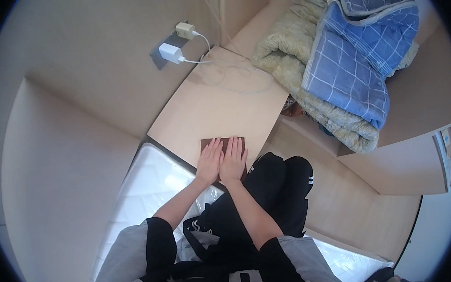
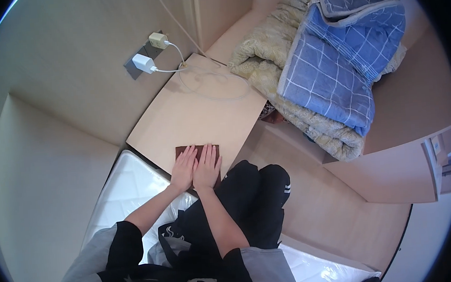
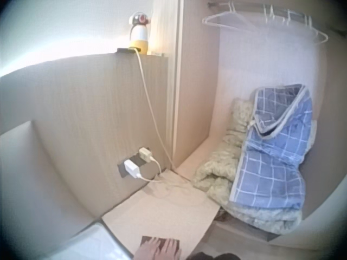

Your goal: The person rubs and presses a brown sheet on a small table using both hands.

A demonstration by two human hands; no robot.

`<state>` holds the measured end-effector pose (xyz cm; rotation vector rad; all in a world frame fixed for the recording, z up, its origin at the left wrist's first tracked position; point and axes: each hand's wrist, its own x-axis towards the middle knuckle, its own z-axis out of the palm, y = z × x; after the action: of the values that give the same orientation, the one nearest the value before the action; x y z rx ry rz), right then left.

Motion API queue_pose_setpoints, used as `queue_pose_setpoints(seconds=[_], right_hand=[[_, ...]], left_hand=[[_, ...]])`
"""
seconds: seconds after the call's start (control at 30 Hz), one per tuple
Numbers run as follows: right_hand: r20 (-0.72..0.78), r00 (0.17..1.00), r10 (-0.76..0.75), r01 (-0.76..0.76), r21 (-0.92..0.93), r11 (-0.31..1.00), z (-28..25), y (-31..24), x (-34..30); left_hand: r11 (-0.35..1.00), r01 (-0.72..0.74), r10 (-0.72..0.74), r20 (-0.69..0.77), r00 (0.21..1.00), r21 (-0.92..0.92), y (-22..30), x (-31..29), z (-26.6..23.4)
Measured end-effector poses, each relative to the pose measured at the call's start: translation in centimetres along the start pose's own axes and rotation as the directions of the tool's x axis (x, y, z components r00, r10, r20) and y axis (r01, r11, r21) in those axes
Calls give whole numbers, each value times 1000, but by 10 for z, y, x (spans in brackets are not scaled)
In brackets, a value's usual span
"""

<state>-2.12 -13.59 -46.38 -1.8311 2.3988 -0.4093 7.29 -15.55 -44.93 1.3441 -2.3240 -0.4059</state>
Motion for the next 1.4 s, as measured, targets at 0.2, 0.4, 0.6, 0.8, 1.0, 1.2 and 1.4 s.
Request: queue_pose_setpoints(seconds=[0.2, 0.4, 0.6, 0.8, 1.0, 1.2, 1.4], right_hand=[[-79, 997, -5, 7, 25, 1000, 2, -2, 37], [-173, 984, -48, 57, 45, 997, 6, -5, 94], [-230, 969, -95, 114, 72, 991, 8, -13, 136], [-179, 977, -117, 136, 97, 986, 2, -21, 110], [-141, 982, -122, 128, 31, 991, -18, -37, 54], [-135, 989, -58, 67, 67, 996, -20, -49, 20], [-95, 995, -38, 39, 7, 999, -18, -63, 43]], left_hand=[[998, -57, 57, -49, 997, -6, -15, 37, 4], [998, -59, 60, -80, 995, 10, -33, 90, 5], [998, -61, 59, -114, 992, -8, -50, 126, -4], [996, -90, 90, -25, 996, 14, -53, 100, -18], [988, -152, 151, 90, 984, 4, -48, 53, -54], [995, -103, 103, 120, 987, -4, -41, 23, -57], [994, -112, 111, 65, 992, 8, -59, 41, -58]])
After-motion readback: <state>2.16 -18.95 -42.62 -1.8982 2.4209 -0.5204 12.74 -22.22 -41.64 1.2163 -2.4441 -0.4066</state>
